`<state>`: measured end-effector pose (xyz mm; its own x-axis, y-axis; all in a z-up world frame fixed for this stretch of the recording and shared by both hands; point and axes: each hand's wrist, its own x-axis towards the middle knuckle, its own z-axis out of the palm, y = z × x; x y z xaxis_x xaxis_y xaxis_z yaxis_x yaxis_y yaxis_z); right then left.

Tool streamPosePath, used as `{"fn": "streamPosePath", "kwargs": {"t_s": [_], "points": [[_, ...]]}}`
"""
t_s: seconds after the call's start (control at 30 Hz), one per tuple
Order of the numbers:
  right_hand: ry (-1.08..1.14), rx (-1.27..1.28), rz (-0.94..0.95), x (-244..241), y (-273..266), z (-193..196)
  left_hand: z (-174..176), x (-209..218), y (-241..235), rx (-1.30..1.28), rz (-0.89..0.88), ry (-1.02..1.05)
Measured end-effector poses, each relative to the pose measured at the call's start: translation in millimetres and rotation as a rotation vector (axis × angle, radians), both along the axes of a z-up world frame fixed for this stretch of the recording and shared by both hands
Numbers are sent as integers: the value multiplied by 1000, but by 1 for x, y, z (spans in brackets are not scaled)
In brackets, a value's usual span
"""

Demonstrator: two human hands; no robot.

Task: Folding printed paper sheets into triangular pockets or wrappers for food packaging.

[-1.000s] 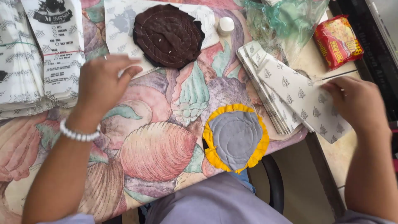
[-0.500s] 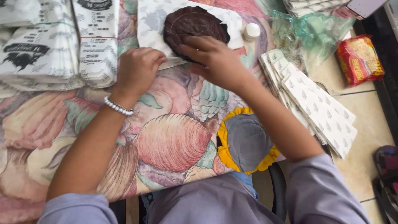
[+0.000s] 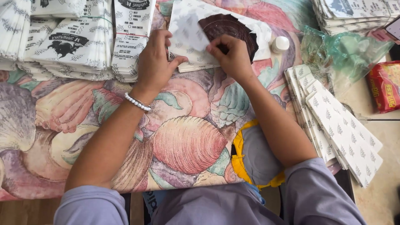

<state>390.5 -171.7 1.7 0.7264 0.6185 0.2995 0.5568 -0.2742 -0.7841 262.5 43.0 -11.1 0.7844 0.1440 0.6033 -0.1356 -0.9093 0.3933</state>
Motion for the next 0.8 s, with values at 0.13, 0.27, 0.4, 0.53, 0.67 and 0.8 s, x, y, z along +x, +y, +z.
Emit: {"fn": "streamPosePath", "kwargs": {"t_s": [0.13,0.27,0.4,0.53,0.67,0.8], "points": [[-48,26,-9,-7,0,4,-6,-2,4,127,-127,88],[-320,62,190,-16,1,9,-3,-1,-1,-14,-148,24],[-546,-4,233,-12,7,-5,0,0,-6,-158,-175,-37],[-447,6,178,-16,10,-2,3,-1,-8,-132,-167,-73],[-180,108,136,-18,11,1,2,-3,-2,40,-12,-43],[-84,111,21,-17,9,-2,5,-7,0,227,49,62]]}}
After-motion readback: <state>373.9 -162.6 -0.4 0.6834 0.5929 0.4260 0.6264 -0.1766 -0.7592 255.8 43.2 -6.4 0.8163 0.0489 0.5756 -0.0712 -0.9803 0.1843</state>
